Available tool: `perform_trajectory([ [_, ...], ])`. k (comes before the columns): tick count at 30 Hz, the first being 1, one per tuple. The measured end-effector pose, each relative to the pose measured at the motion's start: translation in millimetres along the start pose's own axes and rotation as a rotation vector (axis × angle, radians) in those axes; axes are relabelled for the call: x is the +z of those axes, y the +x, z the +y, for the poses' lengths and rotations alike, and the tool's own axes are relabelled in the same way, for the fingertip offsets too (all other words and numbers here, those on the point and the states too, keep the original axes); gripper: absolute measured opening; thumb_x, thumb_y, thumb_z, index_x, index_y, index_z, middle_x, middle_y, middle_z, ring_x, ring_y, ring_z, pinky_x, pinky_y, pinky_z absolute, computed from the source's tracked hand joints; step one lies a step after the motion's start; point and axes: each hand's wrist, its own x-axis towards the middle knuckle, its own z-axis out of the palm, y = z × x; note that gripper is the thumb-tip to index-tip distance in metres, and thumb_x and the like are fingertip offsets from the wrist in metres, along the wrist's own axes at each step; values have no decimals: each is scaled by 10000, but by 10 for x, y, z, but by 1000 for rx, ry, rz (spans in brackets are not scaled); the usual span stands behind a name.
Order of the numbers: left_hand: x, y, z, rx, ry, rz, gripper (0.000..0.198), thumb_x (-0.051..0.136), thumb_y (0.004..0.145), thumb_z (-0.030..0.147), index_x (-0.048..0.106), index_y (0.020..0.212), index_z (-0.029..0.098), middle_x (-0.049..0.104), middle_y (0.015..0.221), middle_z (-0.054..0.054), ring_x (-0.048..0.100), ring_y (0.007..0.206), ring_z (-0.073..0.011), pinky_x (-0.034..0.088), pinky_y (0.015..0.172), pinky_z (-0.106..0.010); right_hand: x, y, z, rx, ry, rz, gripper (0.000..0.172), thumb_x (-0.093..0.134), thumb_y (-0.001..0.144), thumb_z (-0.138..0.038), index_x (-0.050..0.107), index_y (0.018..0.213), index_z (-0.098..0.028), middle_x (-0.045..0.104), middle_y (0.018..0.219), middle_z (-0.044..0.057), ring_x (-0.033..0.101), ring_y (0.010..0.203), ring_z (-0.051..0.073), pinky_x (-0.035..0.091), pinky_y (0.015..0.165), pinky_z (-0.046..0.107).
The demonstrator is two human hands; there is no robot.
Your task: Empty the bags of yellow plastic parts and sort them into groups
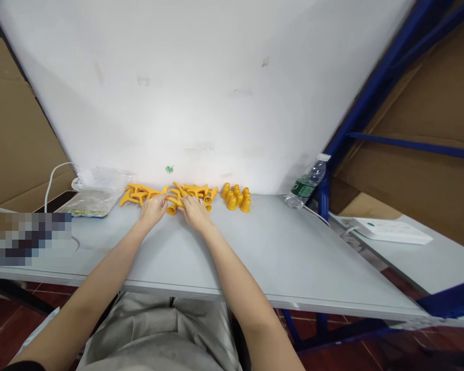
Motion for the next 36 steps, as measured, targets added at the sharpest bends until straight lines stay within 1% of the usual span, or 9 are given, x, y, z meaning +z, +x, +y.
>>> perform_trajectory([
  [4, -17, 33, -61, -99, 9, 8, 405, 419, 899, 163, 622, 1244, 226, 714, 1123, -85, 664, 1026, -236, 490, 852, -318, -17, -2, 44, 55, -26, -20, 250, 450, 926, -208, 588, 1133, -187, 629, 1101, 128, 522, 1037, 269, 364, 870, 383],
  [7, -58, 64, -158, -198, 6, 60, 383, 421, 899, 166, 616, 1228, 190, 718, 1073, -99, 667, 988, -244, 486, 837, -320, -63, -26, 190, 189, -71, 49, 256, 465, 879, -161, 581, 1107, -172, 613, 1094, 134, 514, 1042, 273, 356, 870, 381],
  [11, -66, 91, -304, -248, -41, 153, 376, 394, 898, 144, 616, 1199, 181, 704, 1045, -89, 657, 973, -237, 483, 825, -319, -80, -91, 491, 451, -126, 214, 250, 512, 862, -299, 581, 1051, -151, 583, 1102, 166, 501, 1038, 307, 374, 847, 411],
  [16, 45, 128, -470, -94, -103, 281, 403, 403, 903, 170, 569, 1270, 184, 647, 1138, -97, 602, 1070, -230, 470, 915, -347, -3, -184, 808, 677, -7, 264, 216, 522, 810, -282, 564, 982, -158, 574, 1033, 140, 531, 980, 276, 422, 839, 395],
  [20, 158, 168, -584, -62, -60, 256, 438, 419, 919, 238, 514, 1337, 154, 617, 1167, -140, 552, 1140, -271, 443, 977, -417, 73, -246, 925, 826, 94, 235, 213, 520, 773, -244, 549, 969, -164, 564, 1054, 134, 554, 977, 262, 445, 853, 387],
  [24, 282, 173, -681, -144, -7, 146, 513, 454, 898, 258, 453, 1404, 171, 573, 1258, -160, 502, 1211, -321, 408, 1011, -484, 134, -289, 999, 873, 189, 274, 235, 535, 752, -267, 539, 969, -176, 565, 1083, 132, 567, 1012, 270, 447, 901, 414],
  [27, 388, 169, -764, -208, -13, 100, 582, 476, 869, 220, 402, 1446, 189, 527, 1334, -159, 468, 1263, -320, 369, 1061, -491, 170, -316, 1051, 903, 213, 303, 271, 541, 736, -251, 533, 998, -182, 551, 1155, 141, 574, 1037, 272, 446, 918, 424],
  [32, 529, 221, -898, -224, -92, 99, 610, 454, 838, 124, 418, 1444, 190, 485, 1373, -149, 434, 1313, -284, 335, 1120, -440, 230, -360, 1124, 916, 238, 309, 319, 548, 721, -232, 531, 1036, -185, 545, 1181, 144, 567, 1084, 276, 446, 920, 412],
  [36, 563, 269, -929, -286, -203, 145, 522, 433, 871, 163, 497, 1385, 222, 451, 1385, -120, 412, 1339, -265, 336, 1134, -431, 272, -375, 1155, 882, 243, 380, 294, 540, 738, -254, 524, 1027, -202, 558, 1119, 129, 573, 1053, 264, 456, 891, 401],
])
